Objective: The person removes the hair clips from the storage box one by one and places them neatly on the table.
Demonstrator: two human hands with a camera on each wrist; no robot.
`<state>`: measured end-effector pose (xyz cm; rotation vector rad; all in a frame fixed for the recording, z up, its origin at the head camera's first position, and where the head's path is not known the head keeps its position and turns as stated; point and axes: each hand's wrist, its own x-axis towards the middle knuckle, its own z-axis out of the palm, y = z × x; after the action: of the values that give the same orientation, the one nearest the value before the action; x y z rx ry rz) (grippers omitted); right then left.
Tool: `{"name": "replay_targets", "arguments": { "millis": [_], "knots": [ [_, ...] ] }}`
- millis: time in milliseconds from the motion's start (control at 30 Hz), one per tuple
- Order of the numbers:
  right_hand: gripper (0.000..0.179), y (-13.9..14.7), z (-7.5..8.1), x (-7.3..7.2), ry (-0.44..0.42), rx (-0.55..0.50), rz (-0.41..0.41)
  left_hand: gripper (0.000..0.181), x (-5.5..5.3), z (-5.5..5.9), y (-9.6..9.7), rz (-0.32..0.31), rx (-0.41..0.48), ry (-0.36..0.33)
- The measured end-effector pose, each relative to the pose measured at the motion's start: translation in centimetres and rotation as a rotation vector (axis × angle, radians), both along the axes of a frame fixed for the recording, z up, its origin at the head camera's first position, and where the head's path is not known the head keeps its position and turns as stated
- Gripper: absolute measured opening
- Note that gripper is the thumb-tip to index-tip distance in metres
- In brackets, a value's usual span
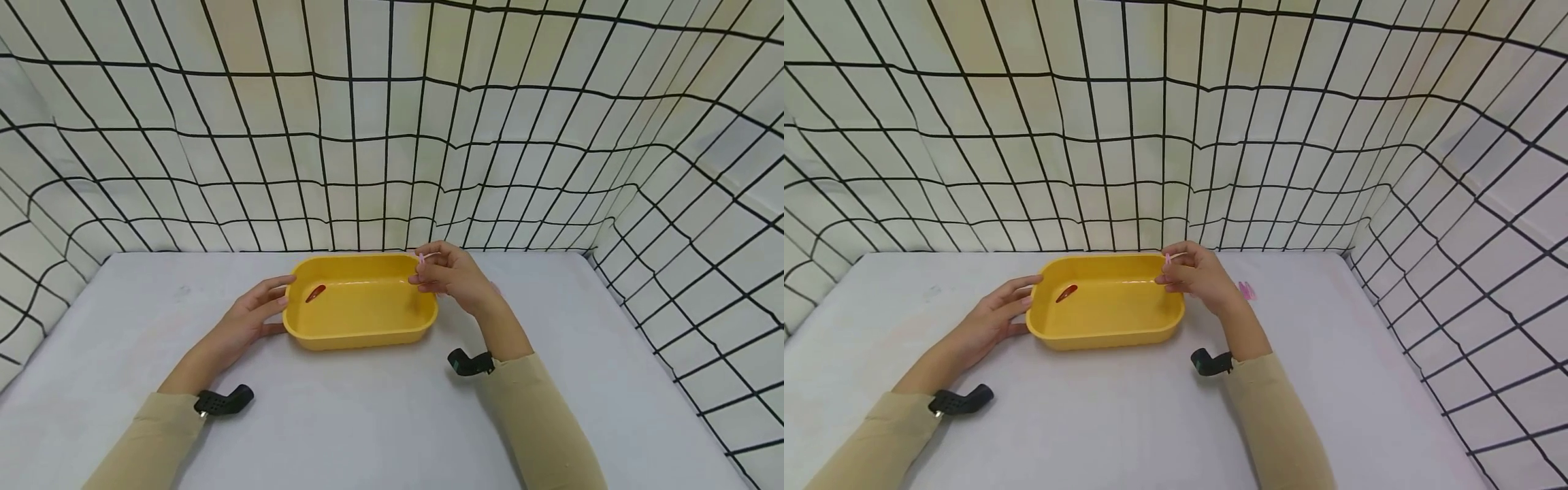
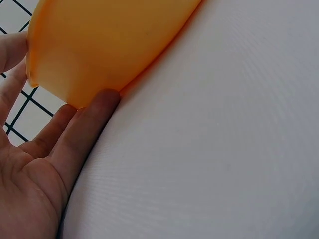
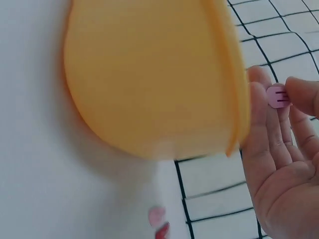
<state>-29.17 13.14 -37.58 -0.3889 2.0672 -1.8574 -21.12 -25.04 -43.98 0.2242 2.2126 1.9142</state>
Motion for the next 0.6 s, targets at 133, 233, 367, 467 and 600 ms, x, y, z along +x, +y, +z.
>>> {"name": "replay_targets", "arguments": {
  "millis": [133,233,367,467,600],
  "knots": [
    [0.035,1.1,0.6,0.1,0.019,0.021,-0.049,0.054,0.0,0.1,0.0,-0.003,0.001,0.001],
    [0.032,1.9,0.9,0.0,0.045,0.021,-0.078,0.055,0.1,0.1,0.0,-0.006,0.009,-0.001],
    [0.03,2.7,1.1,-0.1,0.08,0.034,-0.099,0.055,0.0,0.1,0.1,-0.005,0.012,-0.003],
    [0.03,3.0,1.2,-0.2,0.09,0.048,-0.104,0.054,0.1,0.2,0.2,-0.003,0.006,0.001],
    [0.03,3.2,1.3,-0.5,0.096,0.053,-0.103,0.053,0.3,0.3,0.1,0.013,-0.006,0.003]
  ]
}}
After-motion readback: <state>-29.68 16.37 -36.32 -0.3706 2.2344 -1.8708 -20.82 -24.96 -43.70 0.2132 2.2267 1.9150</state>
